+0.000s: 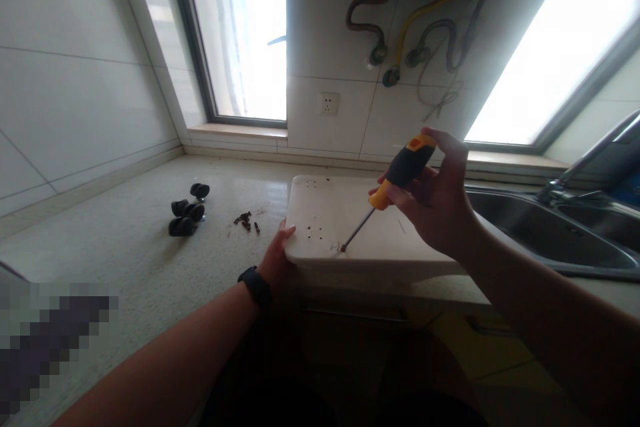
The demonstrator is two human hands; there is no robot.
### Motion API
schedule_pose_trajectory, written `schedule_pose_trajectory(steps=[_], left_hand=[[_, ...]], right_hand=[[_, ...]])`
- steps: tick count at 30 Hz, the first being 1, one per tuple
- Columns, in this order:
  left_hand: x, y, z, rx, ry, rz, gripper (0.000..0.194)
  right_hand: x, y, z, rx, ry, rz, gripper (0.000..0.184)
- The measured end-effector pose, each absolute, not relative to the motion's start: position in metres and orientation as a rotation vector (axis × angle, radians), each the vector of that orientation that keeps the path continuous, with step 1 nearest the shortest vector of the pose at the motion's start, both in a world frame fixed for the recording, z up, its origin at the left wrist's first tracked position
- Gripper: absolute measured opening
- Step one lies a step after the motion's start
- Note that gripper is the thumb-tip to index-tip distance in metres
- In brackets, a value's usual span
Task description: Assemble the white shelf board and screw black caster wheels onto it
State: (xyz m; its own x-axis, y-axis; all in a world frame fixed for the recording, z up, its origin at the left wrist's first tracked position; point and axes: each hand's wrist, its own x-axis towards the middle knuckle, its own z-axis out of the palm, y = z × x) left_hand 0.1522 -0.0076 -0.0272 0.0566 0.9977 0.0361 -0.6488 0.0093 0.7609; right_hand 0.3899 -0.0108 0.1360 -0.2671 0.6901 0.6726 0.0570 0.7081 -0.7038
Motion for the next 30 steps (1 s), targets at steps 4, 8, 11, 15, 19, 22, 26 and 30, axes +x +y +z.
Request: schedule_pose_trajectory(steps=[4, 8, 11, 15, 19, 22, 26, 30], left_hand=[[0.152, -0.008, -0.027, 0.703, 0.618, 1.412, 0.051], [0.153, -0.01, -0.021, 0.707, 0.589, 1.434, 0.053], [0.155, -0.012, -0.017, 0.675, 0.577, 1.428, 0.052], [0.157, -0.016, -0.02, 0.561, 0.633, 1.386, 0.043], [0.158, -0.02, -0.021, 0.439, 0.573, 1.305, 0.045], [0.157, -0.022, -0.017, 0.428, 0.416, 1.172, 0.056], [0.155, -0.025, -0.013, 0.46, 0.276, 1.028, 0.068], [0.154, -0.025, -0.014, 0.441, 0.253, 1.017, 0.069]], right_hand=[[0.392, -0.008, 0.136, -0.531, -1.832, 0.634, 0.072], [0.388, -0.003, 0.146, -0.483, -1.948, 0.607, 0.064], [0.381, -0.001, 0.16, -0.456, -2.013, 0.659, 0.044], [0.372, -0.002, 0.178, -0.563, -2.142, 0.587, 0.047], [0.365, -0.003, 0.194, -0.799, -2.258, 0.261, 0.058], [0.364, 0.003, 0.203, -0.943, -2.259, -0.051, 0.043], [0.373, 0.014, 0.213, -0.964, -2.34, -0.027, 0.034], [0.384, 0.019, 0.224, -0.913, -2.456, 0.234, 0.046]])
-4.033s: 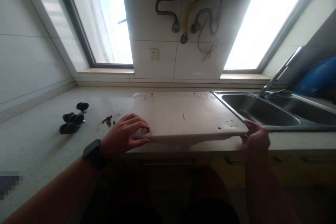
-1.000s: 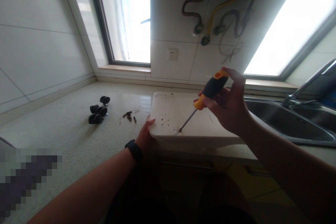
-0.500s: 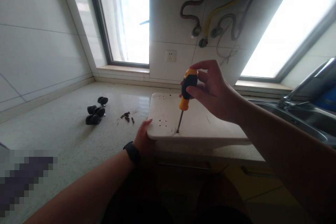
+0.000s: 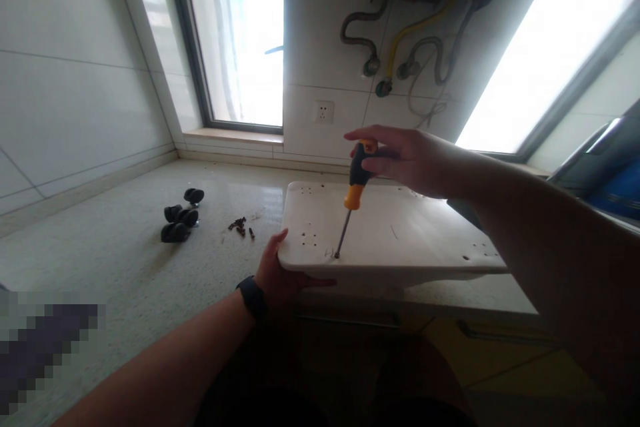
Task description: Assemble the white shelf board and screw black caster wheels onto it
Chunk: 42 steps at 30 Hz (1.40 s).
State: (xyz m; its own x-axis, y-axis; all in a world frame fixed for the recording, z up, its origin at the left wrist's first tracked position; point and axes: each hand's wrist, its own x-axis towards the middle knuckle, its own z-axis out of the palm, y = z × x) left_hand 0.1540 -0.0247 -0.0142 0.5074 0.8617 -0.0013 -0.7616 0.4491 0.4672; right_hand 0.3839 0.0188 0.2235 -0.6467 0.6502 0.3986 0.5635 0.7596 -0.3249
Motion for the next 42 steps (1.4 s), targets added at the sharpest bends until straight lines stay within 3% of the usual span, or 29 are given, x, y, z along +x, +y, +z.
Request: schedule_pose_trajectory(steps=[7, 11, 14, 16, 23, 26, 30, 36, 39, 42], left_hand=[[0.157, -0.024, -0.021, 0.422, 0.234, 1.056, 0.07], [0.156, -0.023, -0.021, 0.421, 0.239, 1.048, 0.07], [0.156, -0.022, -0.02, 0.421, 0.242, 1.047, 0.069], [0.156, -0.023, -0.019, 0.426, 0.239, 1.051, 0.068], [0.157, -0.023, -0.017, 0.4, 0.264, 1.048, 0.069], [0.157, -0.024, -0.016, 0.409, 0.241, 1.052, 0.069], [0.158, -0.025, -0.017, 0.42, 0.243, 1.044, 0.068], [0.163, -0.026, -0.019, 0.408, 0.261, 1.032, 0.063], [0.162, -0.026, -0.02, 0.418, 0.259, 1.017, 0.063], [0.161, -0.026, -0.02, 0.435, 0.239, 1.018, 0.066]], right_hand=[[0.384, 0.008, 0.229, -1.185, -2.413, -0.361, 0.045], [0.387, 0.007, 0.226, -1.077, -2.49, -0.103, 0.035], [0.387, 0.009, 0.228, -0.864, -2.542, 0.368, 0.044], [0.384, 0.008, 0.23, -0.82, -2.531, 0.475, 0.042], [0.362, 0.001, 0.216, -1.053, -2.333, -0.24, 0.041], [0.361, 0.005, 0.209, -0.932, -2.368, -0.032, 0.03], [0.363, 0.011, 0.208, -0.777, -2.347, 0.446, 0.036], [0.358, 0.004, 0.205, -0.998, -2.186, -0.126, 0.028], [0.36, 0.005, 0.205, -0.915, -2.261, 0.168, 0.018], [0.366, 0.007, 0.207, -0.671, -2.306, 0.761, 0.036]])
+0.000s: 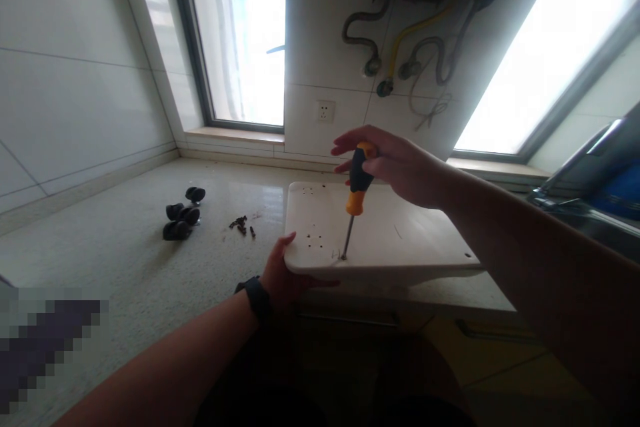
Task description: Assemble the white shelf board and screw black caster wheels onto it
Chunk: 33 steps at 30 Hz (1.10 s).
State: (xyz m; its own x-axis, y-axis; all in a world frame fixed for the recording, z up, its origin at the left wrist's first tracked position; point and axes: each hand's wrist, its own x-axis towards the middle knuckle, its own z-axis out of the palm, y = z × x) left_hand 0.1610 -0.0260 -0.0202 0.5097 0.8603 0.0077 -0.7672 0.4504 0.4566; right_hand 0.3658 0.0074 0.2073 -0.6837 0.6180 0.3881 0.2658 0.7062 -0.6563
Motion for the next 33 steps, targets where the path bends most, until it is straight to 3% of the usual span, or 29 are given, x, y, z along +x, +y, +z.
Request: schedule_pose_trajectory(steps=[3, 10, 12, 17, 20, 27, 31, 33], left_hand=[[0.16, -0.027, -0.02, 0.443, 0.227, 1.008, 0.069], [0.161, -0.024, -0.024, 0.446, 0.238, 1.018, 0.068], [0.161, -0.023, -0.025, 0.443, 0.222, 1.013, 0.069], [0.161, -0.025, -0.02, 0.442, 0.241, 1.004, 0.069], [0.162, -0.027, -0.017, 0.437, 0.264, 1.017, 0.067], [0.161, -0.025, -0.022, 0.44, 0.229, 1.017, 0.069], [0.161, -0.026, -0.02, 0.446, 0.241, 1.005, 0.069], [0.161, -0.027, -0.019, 0.446, 0.248, 1.005, 0.069]], right_hand=[[0.369, 0.007, 0.207, -0.572, -2.289, 0.862, 0.038], [0.367, -0.005, 0.195, -0.826, -2.186, 0.149, 0.028], [0.37, -0.006, 0.195, -0.802, -2.213, 0.288, 0.025], [0.381, -0.001, 0.203, -0.57, -2.343, 0.859, 0.057], [0.382, -0.002, 0.203, -0.615, -2.333, 0.776, 0.053], [0.376, -0.006, 0.198, -0.988, -2.125, 0.011, 0.049], [0.381, -0.002, 0.201, -0.813, -2.212, 0.293, 0.037], [0.384, -0.002, 0.204, -0.67, -2.234, 0.485, 0.04]])
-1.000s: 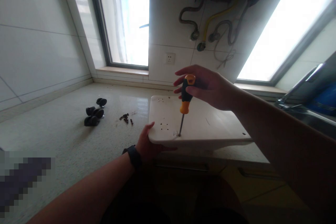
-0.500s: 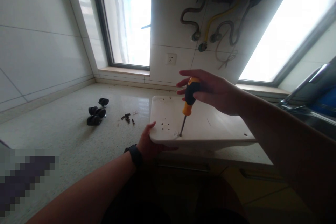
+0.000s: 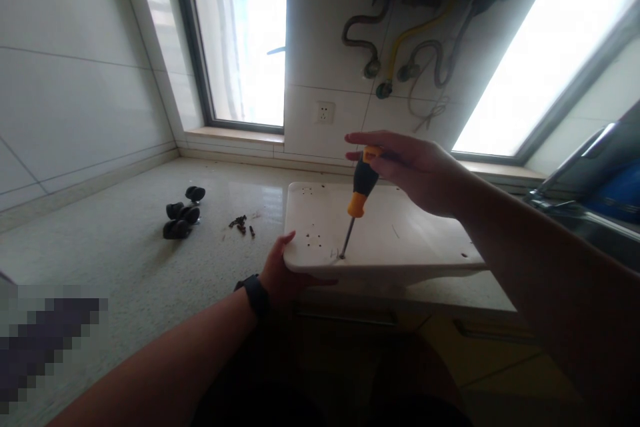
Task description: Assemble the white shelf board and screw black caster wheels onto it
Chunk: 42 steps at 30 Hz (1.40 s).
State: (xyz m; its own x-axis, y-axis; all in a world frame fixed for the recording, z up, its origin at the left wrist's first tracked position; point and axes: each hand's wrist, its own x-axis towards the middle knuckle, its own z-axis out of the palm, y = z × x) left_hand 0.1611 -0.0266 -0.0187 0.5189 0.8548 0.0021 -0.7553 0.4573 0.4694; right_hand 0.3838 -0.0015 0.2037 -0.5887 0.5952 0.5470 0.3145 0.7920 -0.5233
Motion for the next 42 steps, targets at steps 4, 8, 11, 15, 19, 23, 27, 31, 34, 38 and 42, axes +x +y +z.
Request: schedule_pose_trajectory(steps=[4, 8, 11, 15, 19, 23, 27, 31, 34, 38, 42], left_hand=[[0.162, -0.026, -0.019, 0.438, 0.255, 1.01, 0.067], [0.162, -0.025, -0.02, 0.436, 0.26, 1.02, 0.064], [0.162, -0.025, -0.02, 0.437, 0.276, 1.024, 0.064], [0.162, -0.025, -0.02, 0.437, 0.289, 1.034, 0.063], [0.162, -0.024, -0.021, 0.431, 0.275, 1.042, 0.063], [0.163, -0.023, -0.022, 0.433, 0.292, 1.059, 0.062], [0.163, -0.023, -0.022, 0.45, 0.297, 1.061, 0.064], [0.162, -0.023, -0.022, 0.46, 0.304, 1.075, 0.065], [0.162, -0.023, -0.023, 0.459, 0.31, 1.081, 0.067], [0.163, -0.024, -0.023, 0.451, 0.325, 1.088, 0.065], [0.163, -0.025, -0.019, 0.455, 0.34, 1.092, 0.061]], right_hand=[[0.384, -0.008, 0.208, -0.69, -2.24, 0.349, 0.037], [0.379, -0.013, 0.208, -0.855, -2.198, -0.105, 0.022], [0.379, -0.011, 0.207, -0.861, -2.238, -0.11, 0.025], [0.388, -0.001, 0.209, -0.723, -2.387, 0.506, 0.061], [0.391, 0.0, 0.212, -0.746, -2.368, 0.622, 0.068], [0.382, -0.008, 0.206, -0.907, -2.261, 0.129, 0.051], [0.377, -0.009, 0.203, -0.966, -2.29, 0.001, 0.036], [0.383, 0.0, 0.21, -0.712, -2.411, 0.567, 0.051], [0.385, 0.0, 0.215, -0.684, -2.396, 0.717, 0.053], [0.379, -0.006, 0.212, -0.899, -2.292, 0.279, 0.038], [0.375, -0.01, 0.21, -1.068, -2.156, -0.039, 0.038]])
